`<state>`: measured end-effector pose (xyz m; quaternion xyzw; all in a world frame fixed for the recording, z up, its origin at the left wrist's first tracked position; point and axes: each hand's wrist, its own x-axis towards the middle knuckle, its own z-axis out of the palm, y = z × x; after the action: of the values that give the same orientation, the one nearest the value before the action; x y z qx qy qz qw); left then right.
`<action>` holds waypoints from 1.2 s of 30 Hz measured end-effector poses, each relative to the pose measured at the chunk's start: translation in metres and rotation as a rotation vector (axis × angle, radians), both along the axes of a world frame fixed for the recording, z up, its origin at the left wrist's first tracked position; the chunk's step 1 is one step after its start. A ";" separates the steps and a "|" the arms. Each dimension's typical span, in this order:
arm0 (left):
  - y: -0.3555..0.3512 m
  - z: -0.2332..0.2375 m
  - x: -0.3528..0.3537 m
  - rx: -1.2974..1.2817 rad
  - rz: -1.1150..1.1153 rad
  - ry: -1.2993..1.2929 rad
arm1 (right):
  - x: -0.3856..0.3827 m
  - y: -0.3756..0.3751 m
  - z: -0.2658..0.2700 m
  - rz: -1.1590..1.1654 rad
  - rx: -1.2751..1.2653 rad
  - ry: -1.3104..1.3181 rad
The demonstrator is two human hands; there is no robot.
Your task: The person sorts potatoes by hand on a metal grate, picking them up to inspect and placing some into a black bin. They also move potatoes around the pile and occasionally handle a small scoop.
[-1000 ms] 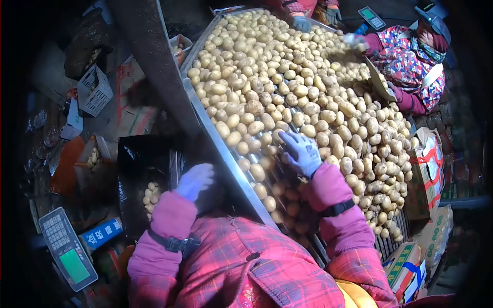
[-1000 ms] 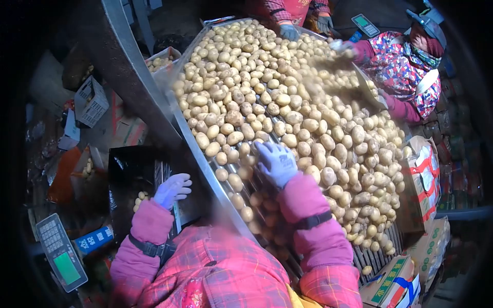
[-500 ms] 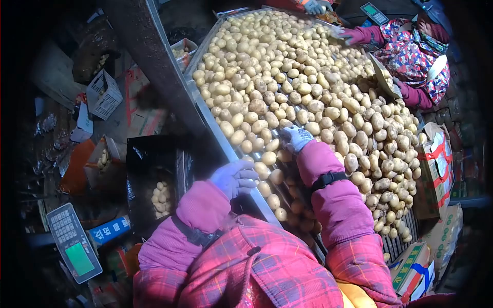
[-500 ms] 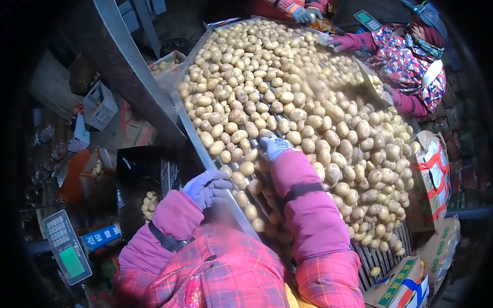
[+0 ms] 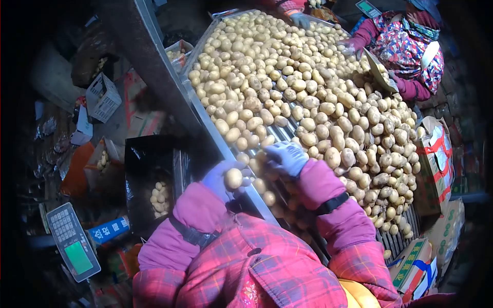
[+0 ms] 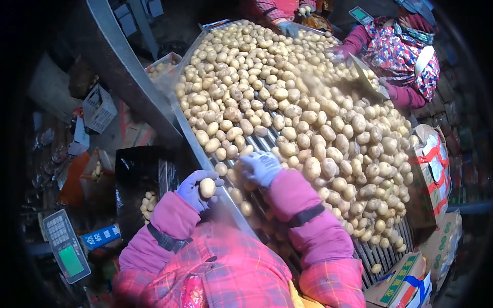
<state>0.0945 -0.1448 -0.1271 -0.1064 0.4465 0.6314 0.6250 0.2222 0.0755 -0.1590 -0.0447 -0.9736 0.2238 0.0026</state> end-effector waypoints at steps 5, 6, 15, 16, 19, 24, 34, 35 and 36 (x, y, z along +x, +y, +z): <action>-0.013 -0.040 0.000 0.144 0.098 -0.125 | -0.030 -0.037 -0.002 -0.090 0.299 -0.282; -0.016 -0.042 -0.001 0.186 0.084 -0.095 | -0.033 -0.037 -0.002 -0.096 0.329 -0.350; -0.020 -0.036 0.003 0.113 -0.089 0.109 | -0.024 -0.032 -0.021 -0.153 0.233 -0.166; -0.018 -0.025 -0.001 0.111 -0.075 0.043 | -0.026 -0.032 -0.007 -0.210 0.029 -0.137; -0.013 0.005 -0.002 0.050 -0.056 -0.024 | -0.021 -0.044 0.025 -0.219 -0.512 -0.001; -0.036 -0.008 -0.022 0.163 0.063 -0.025 | 0.013 -0.020 0.075 -0.405 -0.113 0.047; -0.226 -0.153 -0.111 -0.292 0.462 0.323 | 0.016 -0.002 0.009 -0.523 0.474 -0.416; -0.254 -0.178 -0.122 0.029 0.369 0.083 | 0.001 0.001 0.009 -0.485 0.366 -0.404; -0.265 -0.190 -0.122 0.145 0.302 0.001 | -0.012 0.002 0.005 -0.443 0.260 -0.395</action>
<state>-0.0278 -0.4098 -0.3174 -0.1268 0.3791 0.7487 0.5288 0.2106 0.0773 -0.1544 -0.2972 -0.9424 0.0787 -0.1320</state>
